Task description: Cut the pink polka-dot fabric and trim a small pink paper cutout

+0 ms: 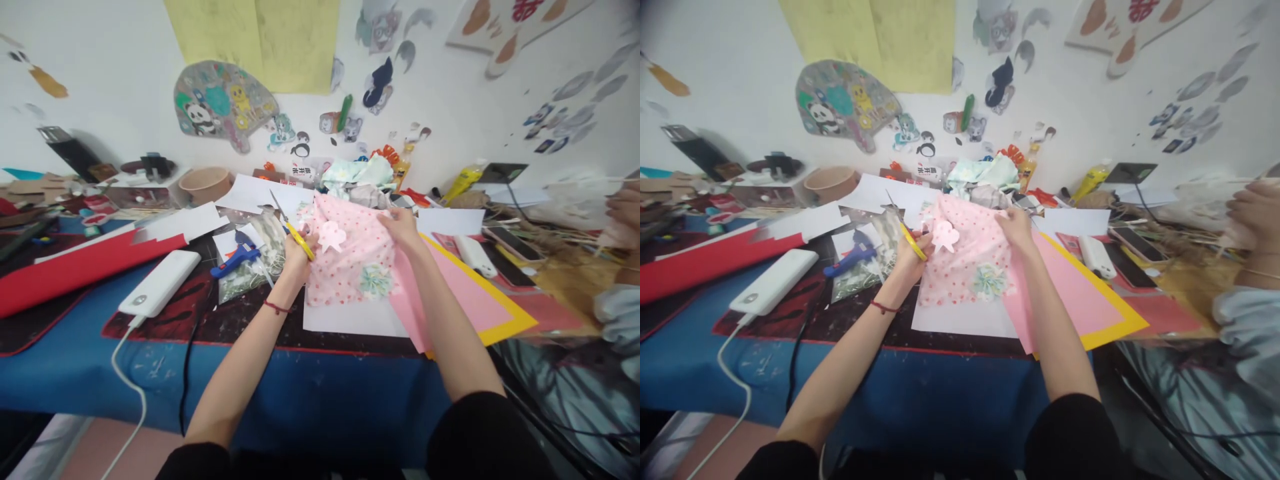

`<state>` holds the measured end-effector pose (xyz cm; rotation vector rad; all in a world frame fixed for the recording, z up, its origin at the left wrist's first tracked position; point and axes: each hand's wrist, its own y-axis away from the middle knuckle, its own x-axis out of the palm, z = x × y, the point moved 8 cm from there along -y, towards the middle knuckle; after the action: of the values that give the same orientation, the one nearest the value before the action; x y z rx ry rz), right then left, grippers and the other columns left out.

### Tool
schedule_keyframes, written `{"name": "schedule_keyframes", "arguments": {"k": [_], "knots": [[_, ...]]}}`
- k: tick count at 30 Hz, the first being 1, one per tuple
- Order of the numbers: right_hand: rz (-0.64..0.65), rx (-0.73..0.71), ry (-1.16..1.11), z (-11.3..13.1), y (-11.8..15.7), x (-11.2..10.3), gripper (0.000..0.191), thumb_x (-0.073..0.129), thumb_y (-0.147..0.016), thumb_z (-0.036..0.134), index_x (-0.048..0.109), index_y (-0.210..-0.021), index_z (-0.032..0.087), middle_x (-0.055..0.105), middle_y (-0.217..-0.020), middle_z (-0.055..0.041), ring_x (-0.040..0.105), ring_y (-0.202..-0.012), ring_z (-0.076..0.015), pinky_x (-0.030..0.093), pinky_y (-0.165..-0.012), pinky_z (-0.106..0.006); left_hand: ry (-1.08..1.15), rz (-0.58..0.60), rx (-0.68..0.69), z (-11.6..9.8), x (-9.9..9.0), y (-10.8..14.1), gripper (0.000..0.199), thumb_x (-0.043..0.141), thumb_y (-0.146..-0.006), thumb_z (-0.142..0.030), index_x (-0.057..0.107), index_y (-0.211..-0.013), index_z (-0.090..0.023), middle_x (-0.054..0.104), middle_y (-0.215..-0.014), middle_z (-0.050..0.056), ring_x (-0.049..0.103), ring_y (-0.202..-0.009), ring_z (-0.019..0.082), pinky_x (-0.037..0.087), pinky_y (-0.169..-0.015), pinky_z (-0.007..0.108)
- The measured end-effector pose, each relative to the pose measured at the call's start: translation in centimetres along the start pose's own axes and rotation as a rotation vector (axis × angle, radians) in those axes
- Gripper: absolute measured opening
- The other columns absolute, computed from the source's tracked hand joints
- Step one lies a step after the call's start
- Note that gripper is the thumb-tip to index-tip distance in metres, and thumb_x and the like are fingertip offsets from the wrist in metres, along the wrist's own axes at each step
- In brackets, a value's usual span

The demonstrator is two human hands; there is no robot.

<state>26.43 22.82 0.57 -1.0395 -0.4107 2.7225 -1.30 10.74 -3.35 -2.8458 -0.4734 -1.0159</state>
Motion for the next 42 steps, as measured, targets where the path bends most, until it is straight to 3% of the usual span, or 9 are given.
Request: {"name": "schedule_keyframes", "arguments": {"k": [6, 10, 12, 15, 18, 22, 30, 36, 42], "knots": [[-0.087, 0.086, 0.176, -3.9, 0.7, -5.0, 0.030, 0.059, -0.085, 0.037, 0.069, -0.096, 0.010, 0.066, -0.079, -0.0110, 0.059, -0.080, -0.0263, 0.048, -0.078, -0.040, -0.019, -0.076, 0.043, -0.1, -0.9, -0.5, 0.054, 0.088, -0.055, -0.015, 0.044, -0.086, -0.022, 0.047, -0.056, -0.014, 0.043, -0.040, 0.003, 0.033, -0.044, 0.018], [-0.112, -0.038, 0.280, -1.3, 5.0, -5.4, 0.049, 0.055, -0.090, 0.032, 0.058, -0.134, 0.009, 0.065, -0.119, -0.0223, 0.059, -0.110, -0.0357, 0.042, -0.100, -0.052, 0.019, -0.031, 0.076, -0.8, 0.2, 0.4, 0.058, 0.092, -0.053, -0.021, 0.044, -0.086, -0.022, 0.046, -0.054, -0.014, 0.041, -0.040, 0.003, 0.033, -0.046, 0.019], [-0.010, -0.307, 0.318, 2.7, 8.9, -3.5, 0.047, 0.050, -0.096, 0.030, 0.055, -0.139, 0.011, 0.060, -0.132, -0.0231, 0.055, -0.122, -0.0364, 0.040, -0.105, -0.053, 0.044, 0.002, 0.100, -1.4, 0.7, 1.1, 0.059, 0.093, -0.052, -0.023, 0.045, -0.086, -0.022, 0.046, -0.054, -0.014, 0.040, -0.040, 0.003, 0.031, -0.046, 0.019], [0.328, -0.607, 0.343, 7.3, 15.6, 1.4, 0.029, 0.064, -0.093, 0.039, 0.069, -0.117, 0.023, 0.070, -0.118, -0.0103, 0.063, -0.108, -0.0288, 0.048, -0.095, -0.041, 0.071, 0.030, 0.138, -2.3, 0.9, 1.9, 0.057, 0.094, -0.054, -0.026, 0.046, -0.085, -0.022, 0.047, -0.054, -0.013, 0.040, -0.040, 0.004, 0.028, -0.045, 0.020], [0.369, -0.747, 0.425, 9.5, 19.5, 3.9, 0.024, 0.063, -0.097, 0.039, 0.071, -0.110, 0.021, 0.071, -0.118, -0.0108, 0.063, -0.110, -0.0302, 0.048, -0.094, -0.043, 0.081, 0.048, 0.172, -3.0, 0.7, 2.4, 0.054, 0.094, -0.056, -0.025, 0.048, -0.084, -0.022, 0.048, -0.053, -0.013, 0.041, -0.040, 0.004, 0.030, -0.048, 0.021], [0.321, -0.702, 0.438, 9.3, 19.6, 4.9, 0.023, 0.053, -0.102, 0.027, 0.071, -0.095, 0.016, 0.074, -0.102, -0.0099, 0.066, -0.098, -0.0269, 0.050, -0.088, -0.040, 0.088, 0.071, 0.173, -3.3, 0.6, 2.6, 0.051, 0.094, -0.057, -0.024, 0.050, -0.083, -0.021, 0.048, -0.050, -0.013, 0.041, -0.040, 0.004, 0.031, -0.050, 0.022], [0.272, -0.675, 0.429, 8.7, 19.0, 4.6, 0.021, 0.055, -0.101, 0.025, 0.072, -0.095, 0.014, 0.075, -0.099, -0.0118, 0.068, -0.095, -0.0299, 0.051, -0.082, -0.041, 0.123, 0.080, 0.148, -3.6, 0.9, 3.1, 0.047, 0.092, -0.056, -0.021, 0.052, -0.080, -0.021, 0.051, -0.048, -0.012, 0.041, -0.040, 0.005, 0.029, -0.049, 0.022], [0.192, -0.615, 0.277, 10.1, 18.7, 0.7, 0.021, 0.050, -0.103, 0.027, 0.068, -0.097, 0.016, 0.073, -0.096, -0.0091, 0.067, -0.089, -0.0215, 0.052, -0.078, -0.034, 0.148, 0.068, 0.162, -4.1, 0.6, 3.1, 0.045, 0.091, -0.059, -0.020, 0.050, -0.079, -0.022, 0.049, -0.049, -0.012, 0.040, -0.040, 0.005, 0.028, -0.046, 0.023], [0.594, -0.728, 0.218, 12.1, 21.3, 0.3, 0.028, 0.050, -0.104, 0.037, 0.072, -0.097, 0.021, 0.076, -0.094, -0.0038, 0.070, -0.090, -0.0205, 0.054, -0.080, -0.035, 0.179, 0.058, 0.148, -4.4, 0.3, 3.1, 0.045, 0.091, -0.060, -0.017, 0.051, -0.080, -0.022, 0.047, -0.050, -0.012, 0.040, -0.041, 0.005, 0.029, -0.047, 0.023]]}}
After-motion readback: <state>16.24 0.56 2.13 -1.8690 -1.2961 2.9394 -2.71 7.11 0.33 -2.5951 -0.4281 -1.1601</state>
